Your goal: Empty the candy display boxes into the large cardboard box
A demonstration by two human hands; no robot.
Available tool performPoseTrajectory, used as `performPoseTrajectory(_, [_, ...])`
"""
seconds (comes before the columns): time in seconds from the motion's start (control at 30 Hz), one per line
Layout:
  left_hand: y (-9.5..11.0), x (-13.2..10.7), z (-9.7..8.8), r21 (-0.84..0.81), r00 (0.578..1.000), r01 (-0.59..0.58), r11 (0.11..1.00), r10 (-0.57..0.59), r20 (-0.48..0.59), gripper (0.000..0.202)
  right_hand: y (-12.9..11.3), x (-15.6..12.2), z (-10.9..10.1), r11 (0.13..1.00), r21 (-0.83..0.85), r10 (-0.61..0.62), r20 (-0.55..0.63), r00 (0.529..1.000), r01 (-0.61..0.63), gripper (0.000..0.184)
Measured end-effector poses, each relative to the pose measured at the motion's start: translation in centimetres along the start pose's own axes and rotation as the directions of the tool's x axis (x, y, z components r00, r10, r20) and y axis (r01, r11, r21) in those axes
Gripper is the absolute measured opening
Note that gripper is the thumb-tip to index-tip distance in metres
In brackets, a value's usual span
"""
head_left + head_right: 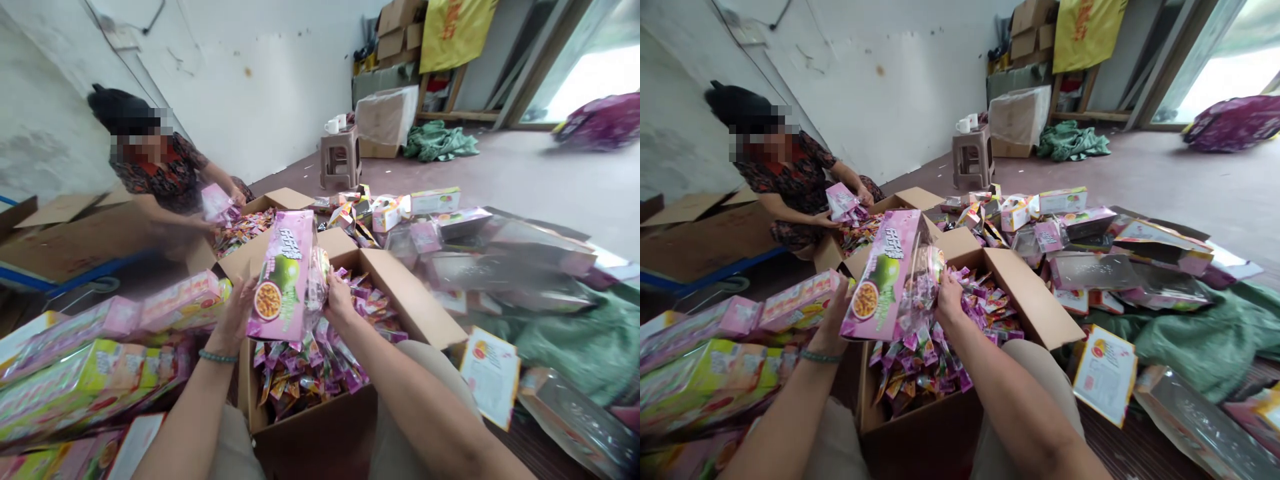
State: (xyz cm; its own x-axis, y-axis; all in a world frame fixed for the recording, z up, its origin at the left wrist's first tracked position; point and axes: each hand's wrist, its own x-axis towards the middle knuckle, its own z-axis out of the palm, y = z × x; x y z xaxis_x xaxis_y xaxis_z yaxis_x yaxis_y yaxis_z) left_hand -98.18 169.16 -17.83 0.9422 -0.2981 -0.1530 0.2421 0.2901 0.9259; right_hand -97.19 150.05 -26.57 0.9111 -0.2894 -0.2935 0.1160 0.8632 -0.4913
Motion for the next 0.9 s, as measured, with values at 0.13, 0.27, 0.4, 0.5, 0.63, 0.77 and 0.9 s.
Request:
performPoseTrajectory(0.13, [2.6,-1.7,0.9,0.237,1.0,-0.013,0.971,0.007,0.028,0.082,0.6,-0.6,0.5,0.994,-0.072,-0.09,-0.046,0.995,0.087,0.046])
performPoseTrajectory(0.27, [2.7,-3.1,1.3,0.53,0.978,-0.075,0.845,0.167,-0.128,0.091,1.3,-1.5,1.0,0.985,-0.159,-0.075,-0.081,0.994,0.062,0.046])
performPoseTrajectory(0.4, [1.2,-3.4,-0.3,0.438,0.955,-0.084,0.895,0.197,-0.221,0.094,1.9,-2.3,0.7,0.986,-0.166,0.04,0.061,0.997,-0.029,0.044])
performPoseTrajectory(0.5, [1.6,-3.6,-1.8,0.367,0.932,-0.157,0.917,0.26,-0.251,0.082,1.7,-3.2,0.5,0.963,-0.27,0.092,0.353,0.931,0.007,0.043])
performPoseTrajectory(0.63, [3.5,-4.2,-3.4,0.318,0.938,-0.203,0.926,0.278,-0.21,0.061,0.4,-5.4,0.8,0.813,-0.555,0.307,0.666,0.68,0.177,0.045])
performPoseTrajectory(0.77, [4.4,-5.0,-3.8,0.274,0.954,-0.228,0.934,0.27,-0.127,0.061,-1.3,-7.4,1.6,0.635,-0.702,0.582,0.709,0.397,0.322,0.051])
performPoseTrajectory(0.9, [4.7,-5.8,-4.0,0.207,0.963,-0.229,0.951,0.252,-0.094,0.069,-2.3,-7.7,1.7,0.508,-0.728,0.674,0.669,0.315,0.459,0.043])
